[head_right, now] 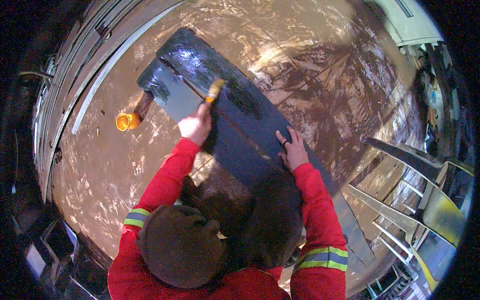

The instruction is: The person applies a dark liquid coating to a long, dark rectangular board using a yellow paintbrush. They repeatedly dip the brush into a small orange container to reload the liquid and spread it evenly across the board's surface.

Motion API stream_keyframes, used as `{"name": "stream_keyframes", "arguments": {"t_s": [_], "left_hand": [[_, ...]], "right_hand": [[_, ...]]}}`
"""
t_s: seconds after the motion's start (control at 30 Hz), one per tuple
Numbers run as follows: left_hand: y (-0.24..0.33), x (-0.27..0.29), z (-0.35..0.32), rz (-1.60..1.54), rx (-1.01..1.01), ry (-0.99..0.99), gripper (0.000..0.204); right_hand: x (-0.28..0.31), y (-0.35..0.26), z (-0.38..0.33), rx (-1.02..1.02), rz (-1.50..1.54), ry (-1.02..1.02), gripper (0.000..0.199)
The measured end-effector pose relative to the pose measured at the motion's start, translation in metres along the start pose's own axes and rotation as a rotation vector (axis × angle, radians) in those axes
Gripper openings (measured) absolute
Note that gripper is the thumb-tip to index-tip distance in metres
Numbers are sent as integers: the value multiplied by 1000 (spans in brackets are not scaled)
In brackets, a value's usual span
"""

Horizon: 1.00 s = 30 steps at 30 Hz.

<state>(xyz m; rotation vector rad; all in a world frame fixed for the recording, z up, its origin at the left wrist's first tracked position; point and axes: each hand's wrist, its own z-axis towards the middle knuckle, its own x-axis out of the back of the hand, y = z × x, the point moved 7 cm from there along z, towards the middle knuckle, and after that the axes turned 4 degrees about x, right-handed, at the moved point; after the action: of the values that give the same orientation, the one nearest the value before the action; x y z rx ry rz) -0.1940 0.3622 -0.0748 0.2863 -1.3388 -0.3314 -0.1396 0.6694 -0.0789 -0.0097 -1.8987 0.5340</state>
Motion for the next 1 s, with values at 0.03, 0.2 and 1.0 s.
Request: {"name": "stream_keyframes", "arguments": {"t_s": [0.03, 0.2, 1.0], "left_hand": [[-10, 10, 4, -21, 5, 94, 21], [16, -1, -54, -63, -167, -152, 24], [38, -24, 14, -144, -57, -179, 25]], "right_hand": [[-1, 2, -1, -15, 4, -18, 82], [-2, 0, 0, -11, -5, -43, 79], [-6, 3, -1, -31, 12, -32, 78]]}}
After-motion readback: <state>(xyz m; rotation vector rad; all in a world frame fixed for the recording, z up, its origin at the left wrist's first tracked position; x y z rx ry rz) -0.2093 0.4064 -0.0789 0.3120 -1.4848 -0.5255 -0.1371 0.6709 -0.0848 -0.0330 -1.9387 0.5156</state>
